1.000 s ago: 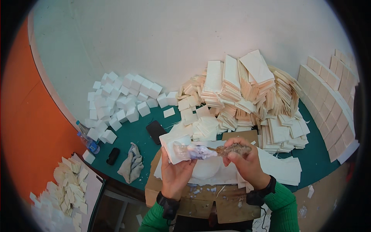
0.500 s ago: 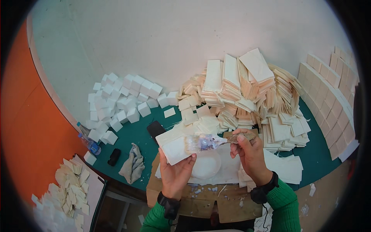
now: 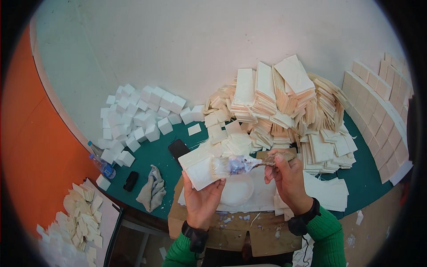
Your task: Applying adhesive paste to small blocks and attaching paper strips to assemble components.
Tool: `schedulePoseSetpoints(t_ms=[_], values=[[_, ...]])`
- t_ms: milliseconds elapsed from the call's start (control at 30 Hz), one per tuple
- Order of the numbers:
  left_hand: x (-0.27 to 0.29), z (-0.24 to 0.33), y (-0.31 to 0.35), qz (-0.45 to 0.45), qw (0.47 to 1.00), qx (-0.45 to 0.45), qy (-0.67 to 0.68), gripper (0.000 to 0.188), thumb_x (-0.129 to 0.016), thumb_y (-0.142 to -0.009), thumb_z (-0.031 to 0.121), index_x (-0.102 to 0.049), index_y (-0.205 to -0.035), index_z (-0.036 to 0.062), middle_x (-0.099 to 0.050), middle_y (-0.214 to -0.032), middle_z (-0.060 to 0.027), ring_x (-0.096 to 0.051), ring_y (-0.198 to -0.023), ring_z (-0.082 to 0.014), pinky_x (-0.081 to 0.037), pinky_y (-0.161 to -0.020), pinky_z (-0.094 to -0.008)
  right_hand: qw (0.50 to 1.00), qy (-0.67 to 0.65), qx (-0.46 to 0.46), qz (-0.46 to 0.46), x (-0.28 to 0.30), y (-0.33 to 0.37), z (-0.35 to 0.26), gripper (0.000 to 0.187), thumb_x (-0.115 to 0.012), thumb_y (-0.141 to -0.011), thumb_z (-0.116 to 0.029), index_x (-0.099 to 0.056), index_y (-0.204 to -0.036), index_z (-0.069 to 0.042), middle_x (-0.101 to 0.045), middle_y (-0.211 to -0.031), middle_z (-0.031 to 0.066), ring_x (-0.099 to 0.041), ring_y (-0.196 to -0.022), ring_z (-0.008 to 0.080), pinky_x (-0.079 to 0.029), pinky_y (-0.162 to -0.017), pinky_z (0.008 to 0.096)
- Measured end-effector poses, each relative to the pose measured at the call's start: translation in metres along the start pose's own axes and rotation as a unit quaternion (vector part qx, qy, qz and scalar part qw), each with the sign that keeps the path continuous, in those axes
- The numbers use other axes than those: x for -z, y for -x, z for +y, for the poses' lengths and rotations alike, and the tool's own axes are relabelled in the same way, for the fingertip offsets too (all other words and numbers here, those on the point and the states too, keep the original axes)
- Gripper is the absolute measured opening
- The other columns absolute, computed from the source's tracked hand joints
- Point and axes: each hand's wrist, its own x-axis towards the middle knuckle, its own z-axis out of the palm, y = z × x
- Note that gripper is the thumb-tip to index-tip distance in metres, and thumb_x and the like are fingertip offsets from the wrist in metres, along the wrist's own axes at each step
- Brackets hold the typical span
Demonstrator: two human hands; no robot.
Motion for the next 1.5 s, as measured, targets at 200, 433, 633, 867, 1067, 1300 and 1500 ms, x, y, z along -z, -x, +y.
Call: schedulePoseSetpoints(t_ms=[200, 433, 633, 867, 1067, 1300, 1500], values=[[0.000, -0.004, 0.001, 0.009, 1.000, 0.000, -0.010, 0.060, -0.050, -0.091, 0.051, -0.038, -0.138, 0.0158, -0.042, -0.139, -0.0073, -0.042, -0.122, -0.0277, -0.036, -0.101, -0.0429, 1.000, 0.010, -0.004, -0.002, -0.002, 0.001, 0.001, 0.030, -0.055, -0.094, -0.027, -0.055, -0.106, 0.001, -0.061, -0.071, 0.0091, -0.058, -0.059, 0.0127, -0.051, -0.055, 0.0274], [0.001, 0.001, -0.001, 0.005, 1.000, -0.008, 0.001, 0.059, -0.051, -0.091, 0.050, -0.040, -0.137, 0.0143, -0.043, -0.138, -0.0093, -0.043, -0.121, -0.0279, -0.037, -0.100, -0.0436, 0.998, 0.048, 0.045, -0.002, -0.006, 0.006, -0.003, 0.027, -0.058, -0.092, -0.023, -0.056, -0.105, 0.001, -0.061, -0.075, 0.0092, -0.058, -0.061, 0.0154, -0.050, -0.055, 0.0280], [0.011, 0.005, -0.005, 0.002, 0.998, -0.016, 0.053, 0.058, -0.051, -0.092, 0.047, -0.042, -0.136, 0.0110, -0.049, -0.132, -0.0127, -0.047, -0.116, -0.0315, -0.038, -0.098, -0.0466, 0.854, 0.328, 0.375, -0.150, 0.001, 0.008, -0.008, 0.022, -0.066, -0.082, -0.005, -0.060, -0.103, -0.001, -0.062, -0.082, 0.0107, -0.058, -0.066, 0.0192, -0.048, -0.055, 0.0290], [-0.004, 0.001, -0.003, 0.007, 0.999, -0.037, 0.000, 0.056, -0.051, -0.092, 0.047, -0.041, -0.136, 0.0141, -0.047, -0.134, -0.0097, -0.044, -0.120, -0.0273, -0.035, -0.103, -0.0445, 0.712, 0.453, 0.456, -0.282, -0.009, 0.013, 0.000, 0.030, -0.070, -0.072, -0.004, -0.063, -0.101, -0.006, -0.058, -0.081, 0.0076, -0.056, -0.067, 0.0215, -0.047, -0.055, 0.0290], [0.009, 0.010, -0.003, 0.009, 1.000, -0.018, -0.004, 0.056, -0.051, -0.092, 0.048, -0.042, -0.136, 0.0132, -0.050, -0.132, -0.0073, -0.046, -0.119, -0.0260, -0.035, -0.103, -0.0444, 0.667, 0.484, 0.434, -0.364, -0.010, 0.016, -0.005, 0.031, -0.069, -0.072, -0.007, -0.063, -0.102, -0.006, -0.056, -0.080, 0.0062, -0.056, -0.067, 0.0202, -0.047, -0.055, 0.0279], [0.010, 0.011, -0.005, 0.004, 1.000, -0.008, -0.015, 0.056, -0.051, -0.092, 0.048, -0.043, -0.135, 0.0140, -0.051, -0.130, -0.0064, -0.048, -0.117, -0.0259, -0.036, -0.102, -0.0454, 0.666, 0.471, 0.469, -0.339, -0.011, 0.017, -0.007, 0.031, -0.067, -0.072, -0.009, -0.063, -0.102, -0.006, -0.054, -0.079, 0.0057, -0.056, -0.070, 0.0195, -0.048, -0.058, 0.0276], [0.014, 0.012, -0.007, 0.016, 1.000, 0.000, 0.002, 0.054, -0.051, -0.092, 0.049, -0.045, -0.133, 0.0147, -0.053, -0.128, -0.0062, -0.049, -0.115, -0.0260, -0.038, -0.100, -0.0468, 0.676, 0.474, 0.410, -0.388, -0.014, 0.016, -0.010, 0.030, -0.066, -0.073, -0.008, -0.063, -0.102, -0.007, -0.055, -0.082, 0.0067, -0.057, -0.071, 0.0205, -0.048, -0.058, 0.0284]])
